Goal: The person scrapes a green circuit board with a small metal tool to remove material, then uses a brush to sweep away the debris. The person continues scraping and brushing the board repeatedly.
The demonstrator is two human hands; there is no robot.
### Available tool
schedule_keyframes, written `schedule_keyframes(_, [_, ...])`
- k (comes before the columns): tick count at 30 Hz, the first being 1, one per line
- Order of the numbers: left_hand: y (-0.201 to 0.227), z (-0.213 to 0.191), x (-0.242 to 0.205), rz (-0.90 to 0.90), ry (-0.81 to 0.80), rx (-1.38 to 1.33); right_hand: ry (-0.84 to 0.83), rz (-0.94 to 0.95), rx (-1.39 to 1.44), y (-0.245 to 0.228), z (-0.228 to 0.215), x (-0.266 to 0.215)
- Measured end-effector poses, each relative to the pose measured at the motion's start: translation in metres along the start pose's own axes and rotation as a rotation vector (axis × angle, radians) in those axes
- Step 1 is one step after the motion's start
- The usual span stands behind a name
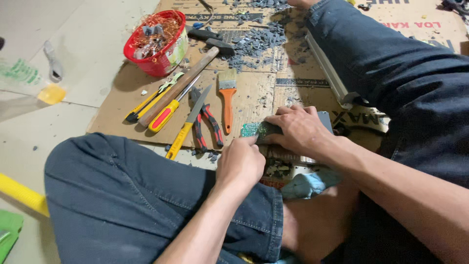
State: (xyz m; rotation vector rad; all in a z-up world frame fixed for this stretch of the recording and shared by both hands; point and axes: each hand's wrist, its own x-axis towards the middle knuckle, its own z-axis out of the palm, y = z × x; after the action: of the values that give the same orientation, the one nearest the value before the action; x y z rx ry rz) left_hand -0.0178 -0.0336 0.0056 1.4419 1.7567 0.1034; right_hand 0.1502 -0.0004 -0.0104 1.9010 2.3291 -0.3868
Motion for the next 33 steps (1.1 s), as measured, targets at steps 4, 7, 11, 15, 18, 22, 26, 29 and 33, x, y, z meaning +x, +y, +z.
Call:
schedule_keyframes(4, [0.007,0.011,-0.023,-0.112,0.035,-0.255,0.025,0.016,0.012,-0.001,0.002,-0.001])
schedule_keyframes(7, [0.009,0.029,-0.029,-0.210,0.084,-0.839,0.030,0.031,0.032,-0.003,0.002,-0.006])
schedule_keyframes(11, [0.004,0.040,-0.010,-0.216,0.012,-1.077,0.028,0.033,-0.006,-0.004,0.002,-0.004])
schedule_keyframes(15, [0.010,0.042,-0.017,-0.176,0.035,-1.133,0.041,0.015,0.045,0.002,0.005,-0.001])
schedule_keyframes(18, [0.009,0.035,-0.032,-0.206,0.034,-1.062,0.029,0.015,0.043,0.000,0.001,-0.003])
schedule_keyframes(22, [-0.001,0.028,-0.002,-0.150,0.014,-1.094,0.040,0.025,0.004,-0.002,0.004,0.001])
schedule_keyframes(26, [0.001,0.023,-0.013,-0.199,-0.046,-1.074,0.061,0.040,0.062,0.004,0.010,0.000])
schedule_keyframes(29, [-0.003,0.025,-0.012,-0.227,-0.053,-1.094,0.081,0.025,0.019,0.005,0.012,0.003])
schedule_keyframes(33, [-0.009,0.031,-0.003,-0.206,-0.025,-1.061,0.051,0.036,0.037,0.000,0.007,0.000])
